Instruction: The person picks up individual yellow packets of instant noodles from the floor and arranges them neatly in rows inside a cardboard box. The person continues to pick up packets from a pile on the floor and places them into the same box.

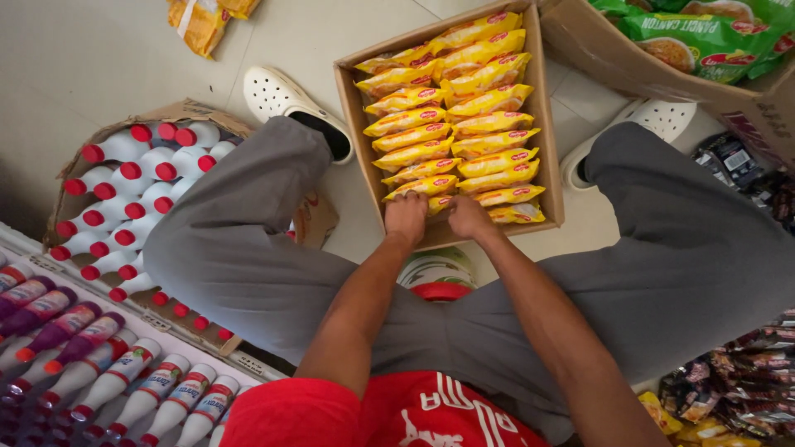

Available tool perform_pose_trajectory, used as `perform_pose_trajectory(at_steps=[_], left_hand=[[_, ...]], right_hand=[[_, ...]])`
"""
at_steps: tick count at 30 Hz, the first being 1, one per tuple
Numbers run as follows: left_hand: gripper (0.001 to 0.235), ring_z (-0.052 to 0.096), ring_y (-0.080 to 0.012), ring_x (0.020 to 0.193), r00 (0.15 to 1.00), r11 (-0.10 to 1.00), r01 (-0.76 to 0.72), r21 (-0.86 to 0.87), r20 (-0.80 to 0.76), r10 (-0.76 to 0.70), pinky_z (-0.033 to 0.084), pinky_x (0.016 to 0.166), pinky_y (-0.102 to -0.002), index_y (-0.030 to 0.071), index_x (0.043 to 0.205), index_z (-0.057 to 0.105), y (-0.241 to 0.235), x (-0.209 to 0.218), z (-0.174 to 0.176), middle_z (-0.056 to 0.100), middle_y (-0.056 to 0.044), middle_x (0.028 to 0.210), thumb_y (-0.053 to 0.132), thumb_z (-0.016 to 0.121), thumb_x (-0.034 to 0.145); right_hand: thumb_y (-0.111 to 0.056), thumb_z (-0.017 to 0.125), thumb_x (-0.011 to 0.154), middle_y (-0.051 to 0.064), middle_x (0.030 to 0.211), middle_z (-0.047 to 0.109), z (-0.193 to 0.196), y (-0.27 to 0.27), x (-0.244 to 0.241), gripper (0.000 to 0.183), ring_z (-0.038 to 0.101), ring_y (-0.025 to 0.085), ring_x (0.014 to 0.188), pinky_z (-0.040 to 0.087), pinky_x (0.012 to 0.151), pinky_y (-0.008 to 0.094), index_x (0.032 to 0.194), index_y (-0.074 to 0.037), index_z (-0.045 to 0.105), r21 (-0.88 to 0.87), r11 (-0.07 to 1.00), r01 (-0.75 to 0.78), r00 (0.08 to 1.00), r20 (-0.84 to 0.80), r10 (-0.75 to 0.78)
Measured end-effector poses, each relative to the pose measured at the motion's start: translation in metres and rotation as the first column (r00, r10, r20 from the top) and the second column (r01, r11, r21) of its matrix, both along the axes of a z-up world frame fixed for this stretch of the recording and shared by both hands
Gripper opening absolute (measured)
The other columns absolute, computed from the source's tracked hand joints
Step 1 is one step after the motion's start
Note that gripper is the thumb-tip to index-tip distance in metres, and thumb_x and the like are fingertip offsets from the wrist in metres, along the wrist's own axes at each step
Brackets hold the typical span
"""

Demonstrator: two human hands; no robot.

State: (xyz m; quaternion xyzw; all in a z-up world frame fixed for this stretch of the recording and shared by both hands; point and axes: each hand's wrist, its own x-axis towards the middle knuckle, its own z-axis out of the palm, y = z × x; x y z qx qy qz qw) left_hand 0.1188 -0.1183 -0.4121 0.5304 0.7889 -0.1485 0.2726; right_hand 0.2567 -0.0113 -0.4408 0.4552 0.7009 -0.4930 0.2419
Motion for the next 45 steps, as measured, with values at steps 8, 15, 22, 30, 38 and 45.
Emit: perform_pose_trajectory(at_steps=[8, 15, 22, 30, 38, 45], left_hand=[[0.036, 0.069, -0.0332, 0.103, 1.0, 1.0, 0.01, 0.016, 0.0, -0.01, 0.058, 0.08, -0.044, 0.013, 0.119, 0.066, -0.007, 0.002, -0.008, 0.069, -0.012, 0.114, 0.019, 0.071, 0.084], [0.031, 0.069, -0.0335, 0.105, 0.997, 0.998, 0.062, -0.009, 0.037, -0.061, 0.06, 0.08, -0.043, 0.015, 0.107, 0.073, 0.021, -0.006, 0.024, 0.071, -0.012, 0.111, 0.021, 0.079, 0.076], [0.038, 0.071, -0.0315, 0.098, 0.977, 0.942, -0.21, 0.26, 0.071, 0.199, 0.058, 0.082, -0.045, 0.011, 0.102, 0.071, 0.084, -0.119, 0.104, 0.072, -0.014, 0.104, 0.04, 0.077, 0.079], [0.058, 0.068, -0.0376, 0.115, 0.642, 0.614, -0.764, 0.195, 0.153, 0.751, 0.056, 0.096, -0.05, 0.01, 0.127, 0.064, 0.127, -0.329, 0.123, 0.069, -0.02, 0.125, 0.048, 0.075, 0.085], [0.106, 0.047, -0.0465, 0.134, 0.497, 0.484, -0.861, 0.159, 0.059, 0.866, 0.046, 0.103, -0.06, 0.02, 0.153, 0.037, 0.133, -0.517, 0.095, 0.036, -0.021, 0.158, 0.063, 0.084, 0.069], [0.126, 0.031, -0.0486, 0.146, 0.51, 0.503, -0.85, 0.156, 0.009, 0.86, 0.032, 0.112, -0.068, 0.027, 0.163, 0.02, 0.173, -0.656, 0.035, 0.016, -0.024, 0.167, 0.072, 0.085, 0.064]], right_hand=[[-0.016, 0.06, 0.092, 0.025, 0.112, 0.072, -0.002, -0.001, 0.001, 0.029, 0.068, 0.04, 0.108, 0.054, 0.095, 0.046, 0.115, -0.001, 0.071, 0.039, 0.999, -0.018, 0.998, -0.055, 0.02], [-0.024, 0.067, 0.093, 0.017, 0.108, 0.075, 0.045, 0.014, -0.033, 0.032, 0.072, 0.033, 0.099, 0.056, 0.086, 0.042, 0.117, -0.004, 0.07, 0.138, 0.968, 0.21, 0.941, -0.297, -0.162], [-0.027, 0.07, 0.095, 0.014, 0.106, 0.077, 0.04, 0.057, -0.089, 0.034, 0.076, 0.022, 0.097, 0.059, 0.086, 0.034, 0.118, -0.002, 0.071, 0.114, 0.968, 0.222, 0.875, -0.462, -0.146], [-0.035, 0.074, 0.09, 0.015, 0.123, 0.072, 0.121, 0.112, -0.225, 0.047, 0.071, 0.028, 0.106, 0.055, 0.094, 0.04, 0.126, -0.006, 0.067, 0.244, 0.968, 0.053, 0.831, -0.549, 0.093], [-0.054, 0.083, 0.073, 0.02, 0.162, 0.031, 0.094, 0.186, -0.379, 0.083, 0.031, 0.042, 0.147, 0.035, 0.115, 0.051, 0.143, -0.019, 0.057, 0.52, 0.814, -0.26, 0.813, -0.338, 0.475], [-0.062, 0.081, 0.072, 0.026, 0.165, 0.023, 0.007, 0.241, -0.486, 0.094, 0.025, 0.049, 0.15, 0.028, 0.12, 0.055, 0.149, -0.017, 0.051, 0.698, 0.674, -0.241, 0.715, -0.342, 0.61]])
